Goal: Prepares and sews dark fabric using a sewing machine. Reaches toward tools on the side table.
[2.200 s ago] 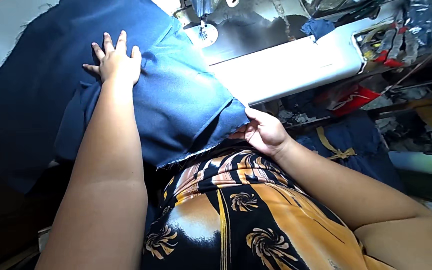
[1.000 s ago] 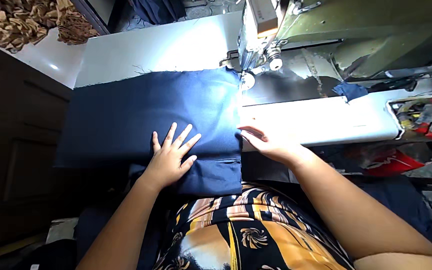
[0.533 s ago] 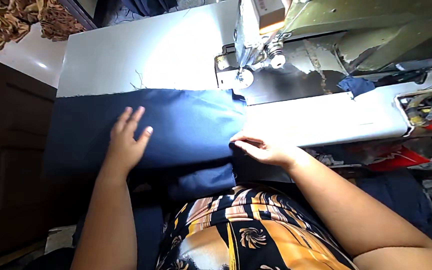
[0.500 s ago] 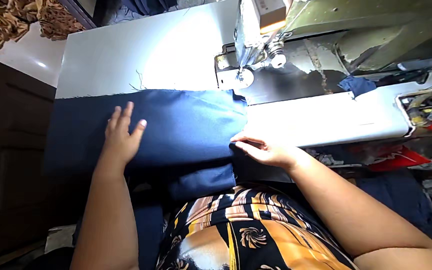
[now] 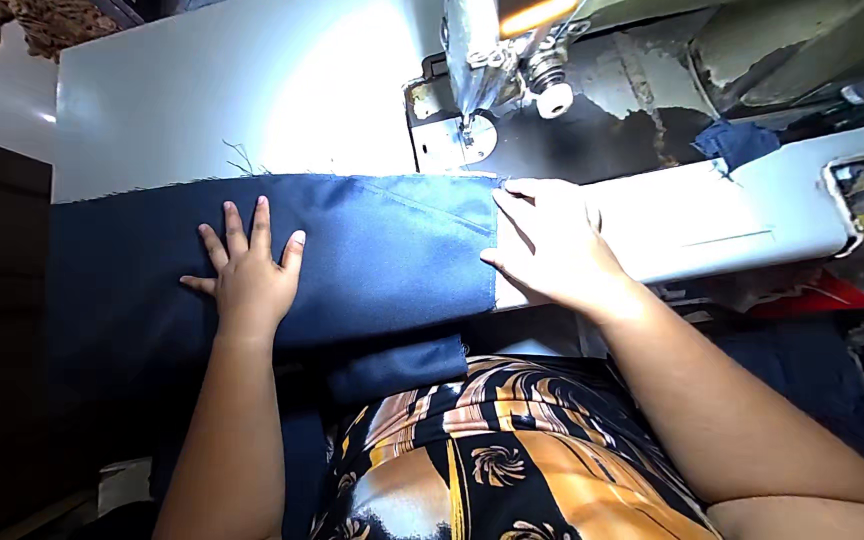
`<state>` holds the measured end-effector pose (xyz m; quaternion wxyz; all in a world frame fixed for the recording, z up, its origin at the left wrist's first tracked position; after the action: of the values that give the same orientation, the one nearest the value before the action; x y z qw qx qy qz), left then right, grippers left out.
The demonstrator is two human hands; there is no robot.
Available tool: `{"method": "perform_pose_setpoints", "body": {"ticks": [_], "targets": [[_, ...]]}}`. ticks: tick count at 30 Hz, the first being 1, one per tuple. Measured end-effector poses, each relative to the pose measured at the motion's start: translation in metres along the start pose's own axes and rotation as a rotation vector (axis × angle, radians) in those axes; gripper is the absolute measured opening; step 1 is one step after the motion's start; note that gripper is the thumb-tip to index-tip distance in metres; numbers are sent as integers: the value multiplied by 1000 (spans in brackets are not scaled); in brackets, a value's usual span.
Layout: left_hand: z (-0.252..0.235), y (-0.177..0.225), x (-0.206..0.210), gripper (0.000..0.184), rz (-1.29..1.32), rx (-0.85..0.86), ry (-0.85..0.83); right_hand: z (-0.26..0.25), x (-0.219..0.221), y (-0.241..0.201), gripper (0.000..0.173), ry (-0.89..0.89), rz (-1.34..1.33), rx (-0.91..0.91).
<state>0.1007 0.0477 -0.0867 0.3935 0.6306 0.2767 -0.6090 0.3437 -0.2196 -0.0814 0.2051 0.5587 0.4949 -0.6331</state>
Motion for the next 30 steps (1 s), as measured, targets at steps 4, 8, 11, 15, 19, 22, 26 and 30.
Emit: {"method": "perform_pose_setpoints", "body": {"ticks": [4, 8, 11, 15, 19, 22, 26, 30], "targets": [[-1, 0, -1, 73, 1, -4, 9, 0, -4, -4, 54, 104, -24, -65], [-1, -1, -1, 73, 5, -12, 19, 0, -5, -2, 45, 107, -37, -45], [-1, -2, 0, 73, 1, -10, 26, 0, -4, -2, 45, 101, -24, -37], [-1, -1, 0, 73, -2, -16, 26, 1, -5, -1, 45, 91, -29, -29], [-2, -3, 0, 73, 7, -26, 23, 0, -5, -1, 45, 91, -30, -23], [-2, -3, 1, 73, 1, -22, 18, 0, -5, -1, 46, 103, -34, -32], [-2, -3, 1, 72, -1, -31, 15, 0, -5, -1, 45, 96, -42, -25], [-1, -1, -1, 71, 19, -27, 21, 0, -5, -1, 43, 119, -46, -27]]}}
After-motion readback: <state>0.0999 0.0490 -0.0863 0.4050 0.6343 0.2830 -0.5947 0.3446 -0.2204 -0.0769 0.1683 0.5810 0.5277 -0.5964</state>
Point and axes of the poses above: each hand's wrist, its own z-axis away from the middle knuckle, its own x-axis out of the palm, y = z × x, the point moved 9 cm from there along -z, towards the middle knuckle, and after that the axes turned 1 degree about -y, right-handed, at the moved point
